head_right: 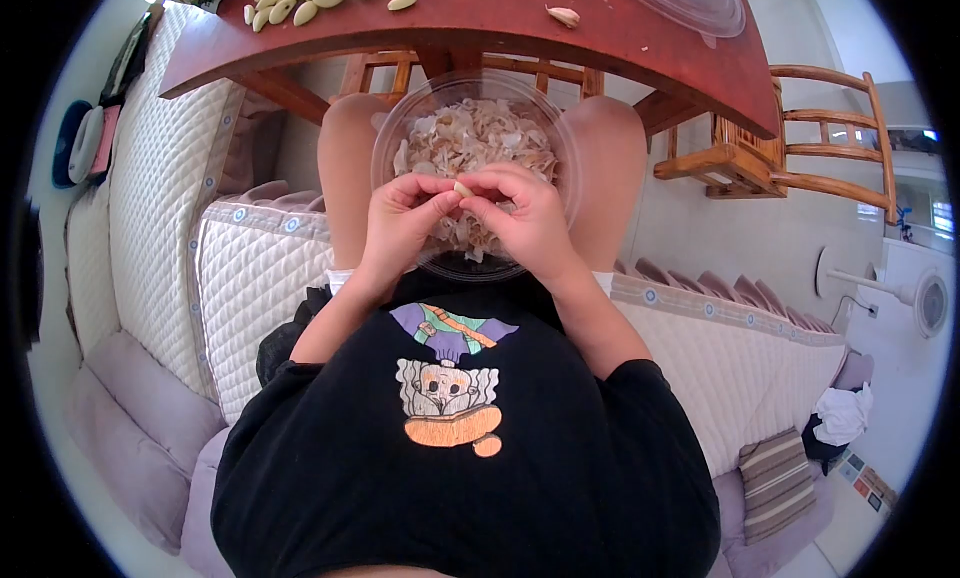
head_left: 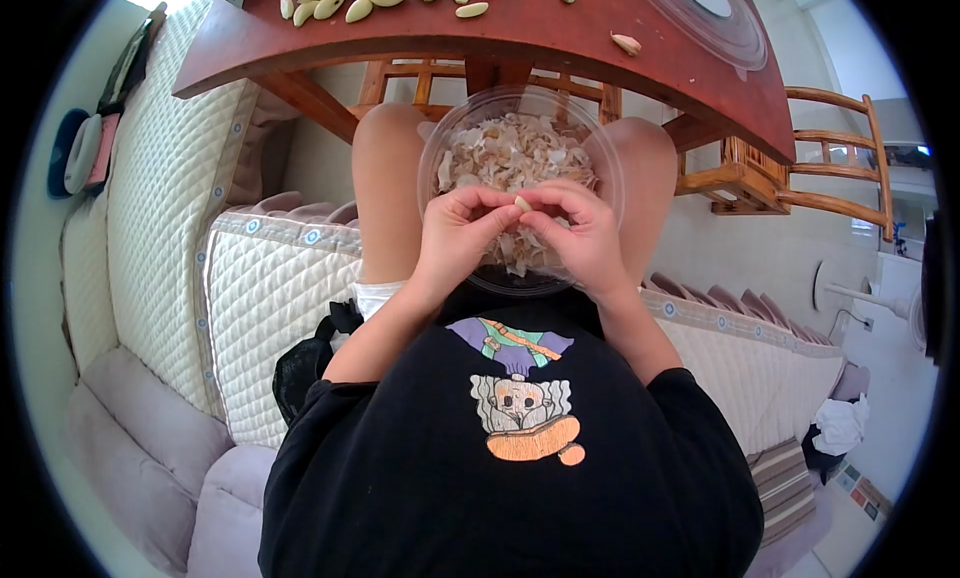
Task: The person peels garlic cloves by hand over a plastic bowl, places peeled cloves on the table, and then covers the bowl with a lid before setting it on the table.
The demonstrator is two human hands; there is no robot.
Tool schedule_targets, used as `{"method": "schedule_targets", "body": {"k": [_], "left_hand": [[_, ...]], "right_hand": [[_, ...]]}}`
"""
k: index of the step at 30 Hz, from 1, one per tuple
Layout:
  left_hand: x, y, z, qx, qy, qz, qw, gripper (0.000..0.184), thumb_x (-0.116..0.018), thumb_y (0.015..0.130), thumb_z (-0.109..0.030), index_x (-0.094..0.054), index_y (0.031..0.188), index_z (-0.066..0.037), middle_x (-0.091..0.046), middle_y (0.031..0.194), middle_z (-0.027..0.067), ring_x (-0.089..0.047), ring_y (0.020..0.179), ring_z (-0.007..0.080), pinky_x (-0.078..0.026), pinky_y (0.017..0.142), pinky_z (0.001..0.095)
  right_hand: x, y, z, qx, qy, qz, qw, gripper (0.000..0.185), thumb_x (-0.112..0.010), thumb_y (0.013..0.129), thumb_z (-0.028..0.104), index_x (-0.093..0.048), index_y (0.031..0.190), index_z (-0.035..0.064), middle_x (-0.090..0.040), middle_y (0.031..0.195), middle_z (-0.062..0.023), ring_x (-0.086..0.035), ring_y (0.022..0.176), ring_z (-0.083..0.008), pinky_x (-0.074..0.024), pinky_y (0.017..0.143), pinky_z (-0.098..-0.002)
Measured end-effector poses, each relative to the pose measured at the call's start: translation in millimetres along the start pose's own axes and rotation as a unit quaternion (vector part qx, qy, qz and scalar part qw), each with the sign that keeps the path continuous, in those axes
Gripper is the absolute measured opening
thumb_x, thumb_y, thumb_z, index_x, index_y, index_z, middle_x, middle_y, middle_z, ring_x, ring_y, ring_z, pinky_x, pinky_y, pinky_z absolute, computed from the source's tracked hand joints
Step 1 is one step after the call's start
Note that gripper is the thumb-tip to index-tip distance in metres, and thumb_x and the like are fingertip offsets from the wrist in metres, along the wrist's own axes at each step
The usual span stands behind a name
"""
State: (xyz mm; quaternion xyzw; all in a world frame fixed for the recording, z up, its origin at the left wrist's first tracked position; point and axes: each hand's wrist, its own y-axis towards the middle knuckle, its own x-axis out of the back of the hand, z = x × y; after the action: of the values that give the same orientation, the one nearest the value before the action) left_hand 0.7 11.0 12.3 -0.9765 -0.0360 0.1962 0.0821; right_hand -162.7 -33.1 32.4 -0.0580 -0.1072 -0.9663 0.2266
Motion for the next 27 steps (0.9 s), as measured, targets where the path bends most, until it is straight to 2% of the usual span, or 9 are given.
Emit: {"method": "schedule_targets", "body": {"k": [2,5,8,11,14,17,24,27], "left_hand": [[0.4,1.2,-0.6,-0.002,0.021,0.0,1.0,0.012,-0.063,0.085,-0.002,-0.063,0.095,0.004,-0.067,0.086,0.0075,-0.063,0.076,0.0108,-0.052,0.07,0.0234],[-0.9,1.5,-4.8,0.032,-0.01,0.003,0.999,0.012,-0.06,0.088,-0.005,-0.061,0.097,0.003,-0.066,0.088,0.0074,-0.062,0.076,0.0116,-0.052,0.07,0.0234],[1.6,1.9,-2.7,0.061,-0.074,0.013,0.995,0.012,-0.059,0.091,-0.009,-0.06,0.097,0.001,-0.064,0.088,0.0061,-0.061,0.074,0.0112,-0.052,0.07,0.0234],[2.0,3.4,-2.4,0.067,-0.124,0.017,0.99,0.011,-0.059,0.09,-0.009,-0.058,0.095,0.001,-0.063,0.085,0.0055,-0.06,0.072,0.0101,-0.051,0.068,0.0234],[0.1,3.5,-5.9,0.05,-0.108,0.011,0.993,0.01,-0.059,0.09,-0.009,-0.057,0.094,0.0,-0.062,0.082,0.0049,-0.059,0.07,0.0096,-0.051,0.066,0.0232],[2.1,3.5,-5.7,0.018,-0.043,0.006,0.999,0.007,-0.058,0.09,-0.007,-0.057,0.094,-0.001,-0.061,0.082,0.0037,-0.059,0.071,0.0095,-0.05,0.067,0.0231],[-2.3,3.6,-9.2,-0.075,0.125,-0.024,0.989,0.009,-0.058,0.09,-0.006,-0.06,0.093,0.002,-0.058,0.083,0.0026,-0.057,0.074,0.0108,-0.047,0.068,0.0219],[-0.6,8.5,-9.7,-0.255,0.292,-0.029,0.921,0.009,-0.061,0.086,-0.003,-0.061,0.093,0.002,-0.057,0.089,0.005,-0.057,0.077,0.0121,-0.047,0.069,0.023]], "right_hand": [[-2.5,-1.2,-5.0,-0.032,0.048,-0.003,0.998,0.026,-0.066,0.082,0.0,-0.062,0.107,-0.0027,-0.062,0.093,-0.0081,-0.061,0.079,-0.0123,-0.0514,0.071,-0.0251],[-7.6,-0.1,-5.6,-0.147,0.246,-0.019,0.958,0.029,-0.063,0.086,0.004,-0.058,0.115,-0.0018,-0.061,0.091,-0.0072,-0.06,0.077,-0.0108,-0.0512,0.07,-0.0243],[7.2,1.5,-17.7,-0.272,0.478,0.07,0.832,0.036,-0.058,0.091,0.01,-0.05,0.124,-0.0004,-0.057,0.091,-0.0049,-0.057,0.075,-0.0084,-0.0492,0.069,-0.0227],[9.0,-0.3,-30.0,-0.307,0.694,0.106,0.643,0.038,-0.055,0.093,0.016,-0.046,0.127,0.0006,-0.053,0.092,-0.0036,-0.053,0.075,-0.0074,-0.0467,0.069,-0.0216],[7.9,-1.4,-31.3,-0.317,0.753,0.122,0.564,0.039,-0.055,0.093,0.017,-0.045,0.127,0.001,-0.051,0.094,-0.0034,-0.05,0.077,-0.0071,-0.0459,0.07,-0.0223],[9.0,-0.9,-30.2,-0.322,0.747,0.122,0.569,0.038,-0.055,0.093,0.019,-0.046,0.126,0.0013,-0.052,0.097,-0.0047,-0.05,0.077,-0.0085,-0.0464,0.07,-0.0233],[7.5,1.6,-23.1,-0.269,0.611,0.092,0.739,0.034,-0.052,0.095,0.017,-0.049,0.126,0.0029,-0.057,0.096,-0.0049,-0.055,0.077,-0.0109,-0.0486,0.072,-0.0253],[5.2,0.5,-19.6,-0.262,0.564,0.067,0.781,0.033,-0.05,0.095,0.015,-0.049,0.126,0.0034,-0.058,0.095,-0.0041,-0.057,0.079,-0.011,-0.0496,0.074,-0.0262]]}}
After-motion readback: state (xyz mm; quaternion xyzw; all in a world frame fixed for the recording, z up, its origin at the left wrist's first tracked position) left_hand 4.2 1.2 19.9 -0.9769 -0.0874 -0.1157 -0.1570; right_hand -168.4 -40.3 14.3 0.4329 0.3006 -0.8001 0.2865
